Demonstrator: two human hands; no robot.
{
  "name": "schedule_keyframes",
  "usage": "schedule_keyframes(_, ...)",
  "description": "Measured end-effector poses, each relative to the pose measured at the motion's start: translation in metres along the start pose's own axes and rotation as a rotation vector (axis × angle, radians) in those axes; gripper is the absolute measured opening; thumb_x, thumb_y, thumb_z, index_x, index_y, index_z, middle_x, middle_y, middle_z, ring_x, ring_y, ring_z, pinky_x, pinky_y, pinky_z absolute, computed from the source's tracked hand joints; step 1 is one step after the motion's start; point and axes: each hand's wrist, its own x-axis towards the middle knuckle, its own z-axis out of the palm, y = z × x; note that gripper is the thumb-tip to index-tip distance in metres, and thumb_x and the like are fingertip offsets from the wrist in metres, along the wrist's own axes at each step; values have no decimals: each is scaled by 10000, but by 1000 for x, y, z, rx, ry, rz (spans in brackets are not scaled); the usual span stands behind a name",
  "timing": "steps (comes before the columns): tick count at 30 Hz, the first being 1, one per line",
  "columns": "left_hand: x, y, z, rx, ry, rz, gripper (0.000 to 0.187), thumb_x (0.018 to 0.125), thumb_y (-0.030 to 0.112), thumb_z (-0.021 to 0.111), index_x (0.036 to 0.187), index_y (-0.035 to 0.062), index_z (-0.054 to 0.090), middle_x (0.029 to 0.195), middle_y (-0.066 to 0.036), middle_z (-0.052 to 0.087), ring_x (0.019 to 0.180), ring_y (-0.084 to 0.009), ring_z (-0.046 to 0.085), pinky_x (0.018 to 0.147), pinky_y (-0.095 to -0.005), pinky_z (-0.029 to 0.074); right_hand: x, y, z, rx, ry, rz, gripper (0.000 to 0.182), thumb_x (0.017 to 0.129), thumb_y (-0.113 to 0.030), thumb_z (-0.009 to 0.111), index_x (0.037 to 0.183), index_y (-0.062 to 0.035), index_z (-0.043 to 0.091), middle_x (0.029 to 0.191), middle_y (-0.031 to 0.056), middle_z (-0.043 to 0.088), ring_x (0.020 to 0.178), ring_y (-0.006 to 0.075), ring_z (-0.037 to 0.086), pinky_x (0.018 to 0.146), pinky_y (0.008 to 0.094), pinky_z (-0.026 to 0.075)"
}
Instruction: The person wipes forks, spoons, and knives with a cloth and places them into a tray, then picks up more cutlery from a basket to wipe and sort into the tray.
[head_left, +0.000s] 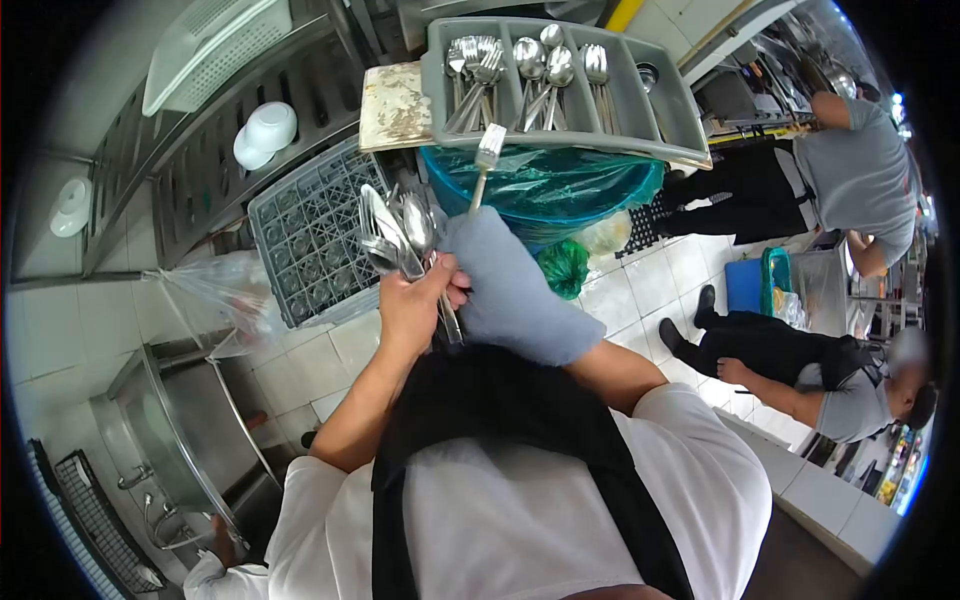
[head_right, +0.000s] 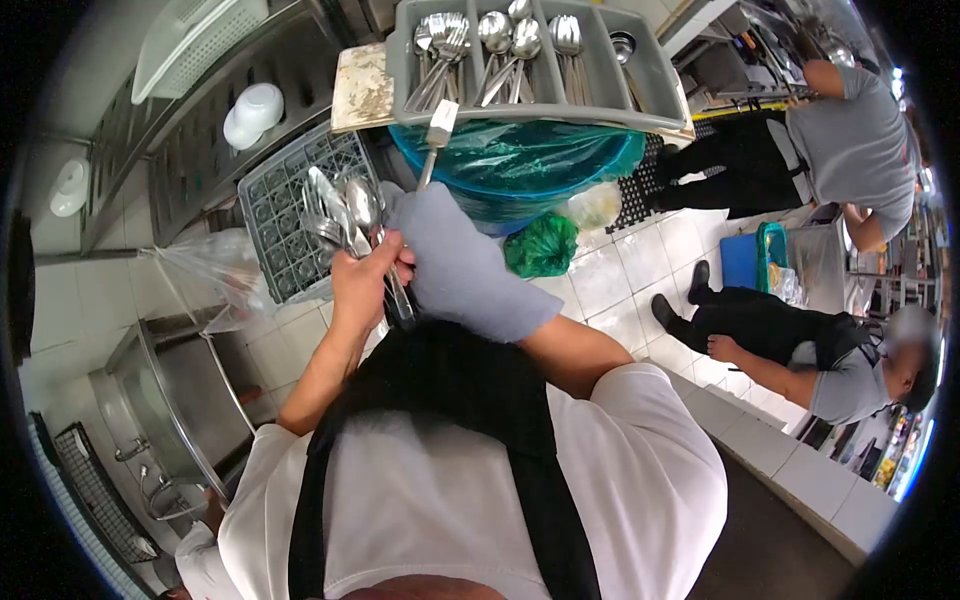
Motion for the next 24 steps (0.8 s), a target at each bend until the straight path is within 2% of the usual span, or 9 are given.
schedule_keyframes(2, 2, 2, -14, -106, -70, -137, 178, 906, 165, 630, 941, -8, 608, 710, -80, 630, 508, -131, 550, 489, -246, 450, 17, -32, -26, -205, -13, -275, 211, 605, -166, 734, 700, -134, 548, 680, 72, 489, 729, 276, 515, 652, 345, 394)
schedule_keyframes(3, 1, 2, -21, -105, -124, -138, 240, 908, 183, 614, 1036, -20, 601, 753, -92, 639, 513, -135, 550, 487, -251, 450, 26, -45, -38, -315, -267, -185, 287, 515, -177, 759, 702, -128, 547, 760, 86, 516, 782, 297, 502, 647, 362, 398)
schedule_keyframes(4, -1, 2, -26, -110, -120, -136, 240, 908, 183, 614, 1036, -20, 601, 753, -92, 639, 513, -135, 550, 487, -251, 450, 30, -24, -31, -170, -45, -210, 241, 519, -197, 740, 633, -123, 542, 697, 73, 533, 729, 307, 533, 650, 347, 403)
schedule_keyframes(7, -7, 2, -37, -223, -277, -130, 289, 886, 158, 614, 1100, -35, 595, 814, -124, 650, 552, -157, 590, 515, -265, 494, 48, -4, -39, -220, 11, -141, 196, 541, -194, 732, 644, -125, 580, 691, 65, 553, 772, 290, 568, 656, 339, 416)
schedule_keyframes(12, -6, 7, -50, -279, -333, -92, 386, 862, 123, 597, 1190, -74, 549, 842, -112, 659, 610, -154, 627, 557, -270, 518, 76, -18, -23, -978, -300, -35, 415, 632, -192, 785, 960, -52, 574, 866, 91, 617, 803, 327, 629, 758, 385, 497)
schedule_keyframes(15, 0, 8, -58, -197, -338, -104, 356, 864, 97, 598, 1170, -79, 553, 864, -142, 677, 622, -175, 650, 563, -273, 533, 37, -37, -4, -433, -1, -110, 504, 656, -220, 739, 1087, -26, 564, 1040, 133, 610, 876, 357, 633, 858, 386, 486)
schedule_keyframes(18, -1, 4, -58, -138, -319, -119, 291, 865, 92, 627, 1095, -79, 574, 882, -163, 684, 632, -191, 663, 558, -271, 535, 41, -51, 4, -343, -182, -458, 383, 631, -154, 693, 974, -19, 592, 978, 155, 552, 990, 354, 519, 752, 394, 490)
schedule_keyframes(21, -2, 2, -53, -249, -81, -35, 247, 867, 124, 663, 1030, -48, 595, 875, -164, 680, 625, -196, 665, 552, -287, 546, 32, -45, 12, -368, -155, -250, 379, 610, -171, 698, 956, -41, 612, 1048, 166, 534, 978, 338, 532, 806, 388, 481)
schedule_keyframes(24, -1, -7, -59, -207, -105, -36, 210, 865, 125, 670, 984, -33, 600, 840, -145, 671, 602, -188, 658, 535, -290, 548, 37, -94, 5, -477, 24, -205, 320, 637, -180, 713, 927, -63, 649, 1060, 145, 543, 973, 313, 542, 749, 389, 519)
